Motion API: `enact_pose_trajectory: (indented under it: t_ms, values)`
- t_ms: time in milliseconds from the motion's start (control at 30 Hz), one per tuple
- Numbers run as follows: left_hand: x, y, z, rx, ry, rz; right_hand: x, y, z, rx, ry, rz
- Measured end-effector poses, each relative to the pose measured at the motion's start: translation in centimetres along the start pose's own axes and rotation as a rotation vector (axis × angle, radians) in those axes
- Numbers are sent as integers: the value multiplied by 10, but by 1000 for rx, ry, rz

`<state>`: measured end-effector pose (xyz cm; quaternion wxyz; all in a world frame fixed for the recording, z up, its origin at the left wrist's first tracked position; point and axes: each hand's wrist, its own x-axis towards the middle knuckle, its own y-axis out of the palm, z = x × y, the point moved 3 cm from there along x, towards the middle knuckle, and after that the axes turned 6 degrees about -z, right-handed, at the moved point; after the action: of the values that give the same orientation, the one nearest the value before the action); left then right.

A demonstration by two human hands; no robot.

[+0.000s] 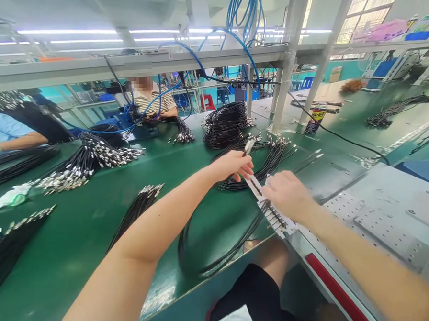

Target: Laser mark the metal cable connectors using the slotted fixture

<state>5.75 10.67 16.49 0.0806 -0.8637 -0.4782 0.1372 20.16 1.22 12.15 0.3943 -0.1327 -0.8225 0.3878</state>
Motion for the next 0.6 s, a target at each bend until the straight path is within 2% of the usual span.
enact_pose_trajectory:
  t_ms: [100,200,267,367,433,500,567,600]
  values:
    - [7,31,8,-35,-141,217,27,-18,62,200,-136,-11]
    - [5,58,19,-50,-202,363,35,-13,116,334,-179,22]
    - [-4,73,29,2,-209,459,35,-4,139,379,-186,70]
    - [-21,86,43,106,-213,574,34,4,155,445,-218,131]
    - [-30,82,47,104,-173,521,30,1,154,477,-229,112]
    - [-31,67,51,51,-103,335,22,-4,144,501,-202,50]
    - [-29,43,59,-26,-75,97,10,-3,120,526,-61,-1]
    - [-26,31,65,-74,-74,-11,2,2,104,539,67,-2]
